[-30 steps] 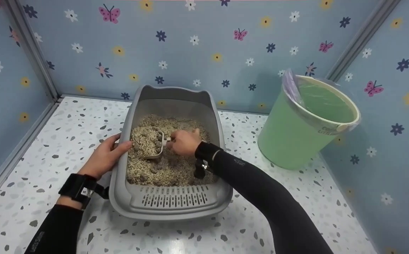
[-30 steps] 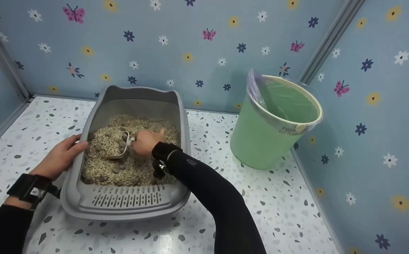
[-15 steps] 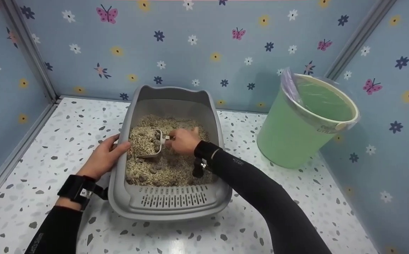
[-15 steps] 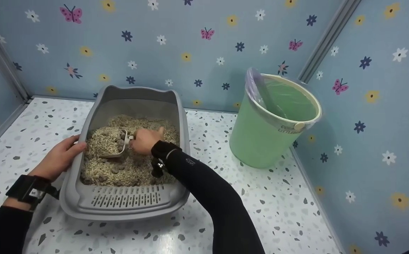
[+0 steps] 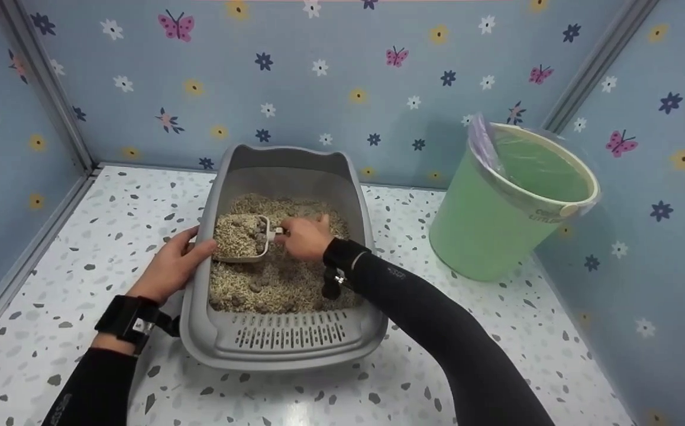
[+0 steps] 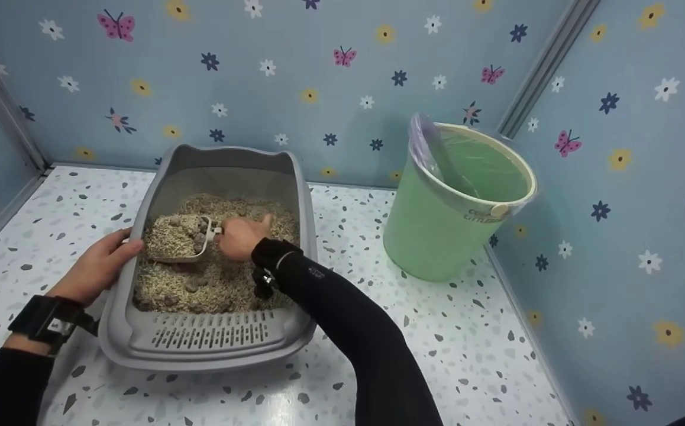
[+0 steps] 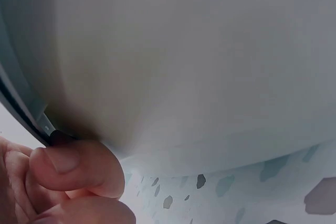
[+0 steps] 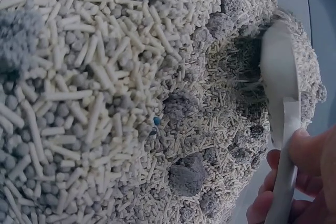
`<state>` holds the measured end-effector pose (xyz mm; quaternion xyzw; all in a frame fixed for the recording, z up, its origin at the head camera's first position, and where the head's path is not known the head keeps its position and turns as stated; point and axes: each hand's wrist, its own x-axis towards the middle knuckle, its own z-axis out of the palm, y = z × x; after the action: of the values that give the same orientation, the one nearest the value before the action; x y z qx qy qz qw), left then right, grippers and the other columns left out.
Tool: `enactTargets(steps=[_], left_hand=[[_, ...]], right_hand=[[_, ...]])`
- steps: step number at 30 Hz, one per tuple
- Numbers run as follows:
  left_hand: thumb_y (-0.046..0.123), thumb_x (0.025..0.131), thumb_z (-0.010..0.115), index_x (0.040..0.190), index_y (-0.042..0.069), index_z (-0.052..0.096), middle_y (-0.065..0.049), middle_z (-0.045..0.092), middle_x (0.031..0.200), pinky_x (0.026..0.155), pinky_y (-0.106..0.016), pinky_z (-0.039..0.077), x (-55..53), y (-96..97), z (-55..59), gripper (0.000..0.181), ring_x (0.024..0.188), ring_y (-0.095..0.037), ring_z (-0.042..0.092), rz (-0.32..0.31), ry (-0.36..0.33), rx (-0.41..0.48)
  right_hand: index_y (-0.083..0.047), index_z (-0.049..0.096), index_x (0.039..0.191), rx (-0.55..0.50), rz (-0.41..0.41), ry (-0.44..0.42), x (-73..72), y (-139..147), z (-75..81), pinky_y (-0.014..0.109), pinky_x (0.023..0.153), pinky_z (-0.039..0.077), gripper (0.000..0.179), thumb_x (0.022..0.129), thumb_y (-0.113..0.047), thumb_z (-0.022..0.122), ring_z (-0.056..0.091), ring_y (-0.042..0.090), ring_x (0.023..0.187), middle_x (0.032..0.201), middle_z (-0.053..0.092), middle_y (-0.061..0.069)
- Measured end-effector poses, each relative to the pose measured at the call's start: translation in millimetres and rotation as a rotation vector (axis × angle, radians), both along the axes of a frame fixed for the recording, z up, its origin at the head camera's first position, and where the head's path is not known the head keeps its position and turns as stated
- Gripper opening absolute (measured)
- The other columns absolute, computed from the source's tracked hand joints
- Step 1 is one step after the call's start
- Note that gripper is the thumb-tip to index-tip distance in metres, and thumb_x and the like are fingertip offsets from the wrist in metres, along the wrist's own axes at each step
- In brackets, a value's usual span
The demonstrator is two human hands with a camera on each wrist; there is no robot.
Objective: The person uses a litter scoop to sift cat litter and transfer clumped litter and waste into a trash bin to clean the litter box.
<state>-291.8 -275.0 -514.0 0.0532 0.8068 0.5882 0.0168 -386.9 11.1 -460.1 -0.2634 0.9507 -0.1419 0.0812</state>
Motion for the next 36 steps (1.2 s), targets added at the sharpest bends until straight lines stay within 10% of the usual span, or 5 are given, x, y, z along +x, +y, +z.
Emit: enactTargets(steps=[17, 24, 36], left_hand=[[0.053, 0.115, 0.057, 0.177, 0.002, 0.019, -0.033, 0.06, 0.146, 0.085, -0.041, 0.068, 1.4, 1.4, 1.5, 0.089, 0.11, -0.032, 0.074, 0.005, -0.031, 0.02], [0.052, 0.115, 0.056, 0.177, 0.0, 0.019, -0.032, 0.06, 0.145, 0.084, -0.035, 0.066, 0.3, 1.1, 0.3, 0.088, 0.106, -0.023, 0.072, 0.008, -0.016, -0.008], [0.05, 0.116, 0.057, 0.177, 0.001, 0.019, -0.033, 0.059, 0.146, 0.082, -0.039, 0.068, 0.0, 1.3, 0.0, 0.087, 0.105, -0.027, 0.074, 0.01, -0.025, 0.021]], right_hand=[[-0.016, 0.066, 0.1, -0.063, 0.011, -0.077, -1.6, 3, 5.9, 0.053, 0.107, 0.027, 0.027, 0.111, -0.041, 0.063, 0.061, 0.022, 0.096, 0.099, 0.07, 0.001], [-0.011, 0.073, 0.125, -0.033, 0.098, -0.066, -3.0, 12, 14.0, 0.057, 0.114, 0.026, 0.037, 0.112, -0.043, 0.06, 0.066, 0.027, 0.113, 0.123, 0.077, 0.007], [-0.016, 0.067, 0.105, -0.066, 0.121, -0.062, -3.1, 17, 18.8, 0.057, 0.112, 0.03, 0.029, 0.112, -0.044, 0.062, 0.065, 0.023, 0.104, 0.107, 0.072, 0.003]])
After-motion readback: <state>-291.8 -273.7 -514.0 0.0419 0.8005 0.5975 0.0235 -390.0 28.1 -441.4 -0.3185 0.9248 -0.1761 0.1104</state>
